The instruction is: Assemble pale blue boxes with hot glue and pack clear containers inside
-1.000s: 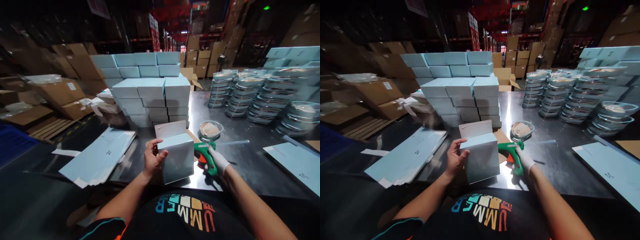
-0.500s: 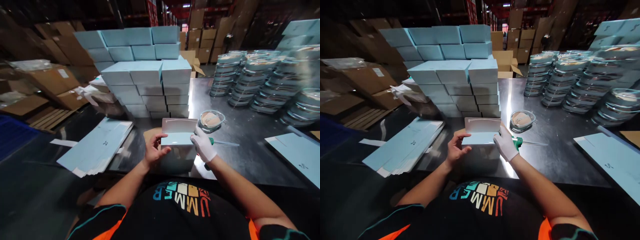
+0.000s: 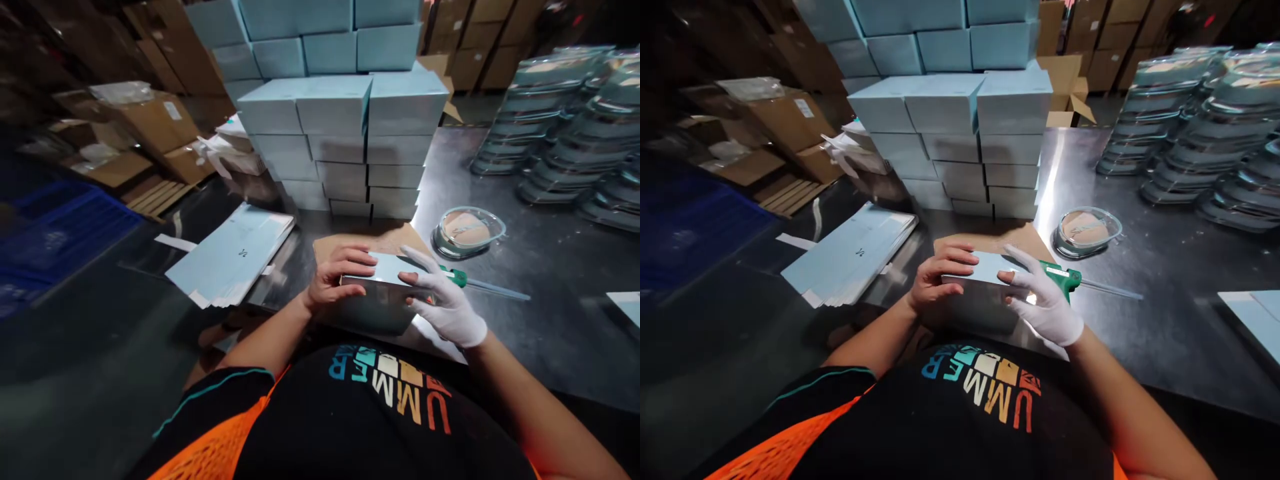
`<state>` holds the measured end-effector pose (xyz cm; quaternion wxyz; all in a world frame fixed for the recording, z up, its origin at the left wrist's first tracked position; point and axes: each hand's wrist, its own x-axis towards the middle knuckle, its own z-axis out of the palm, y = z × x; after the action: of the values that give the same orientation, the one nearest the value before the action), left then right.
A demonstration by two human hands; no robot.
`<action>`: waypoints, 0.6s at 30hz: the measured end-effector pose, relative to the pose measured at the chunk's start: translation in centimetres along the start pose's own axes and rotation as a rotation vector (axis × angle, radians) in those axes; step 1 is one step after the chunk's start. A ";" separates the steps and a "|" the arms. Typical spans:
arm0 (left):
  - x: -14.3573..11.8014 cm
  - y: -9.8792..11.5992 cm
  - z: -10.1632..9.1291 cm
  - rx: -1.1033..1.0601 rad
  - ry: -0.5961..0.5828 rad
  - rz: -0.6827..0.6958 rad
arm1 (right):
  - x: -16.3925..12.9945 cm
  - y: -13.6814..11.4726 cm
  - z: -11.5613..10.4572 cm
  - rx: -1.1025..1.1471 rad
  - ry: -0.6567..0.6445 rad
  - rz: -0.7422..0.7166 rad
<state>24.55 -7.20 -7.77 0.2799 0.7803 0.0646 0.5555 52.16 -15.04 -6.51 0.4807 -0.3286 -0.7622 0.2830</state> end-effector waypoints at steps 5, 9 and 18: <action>0.2 0.9 -0.2 -0.003 0.032 -0.212 | 0.8 -1.0 0.2 -0.005 0.014 0.116; 0.0 0.3 0.2 -0.047 0.076 -0.296 | 0.1 -0.1 1.2 -0.057 0.153 0.241; -5.7 -1.2 2.1 -0.309 0.151 -0.996 | 0.6 1.8 1.6 0.086 0.408 0.603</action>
<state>24.54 -9.29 -13.63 0.6164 0.5626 0.3649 0.4128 50.87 -13.64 -8.08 0.5312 -0.5677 -0.5070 0.3722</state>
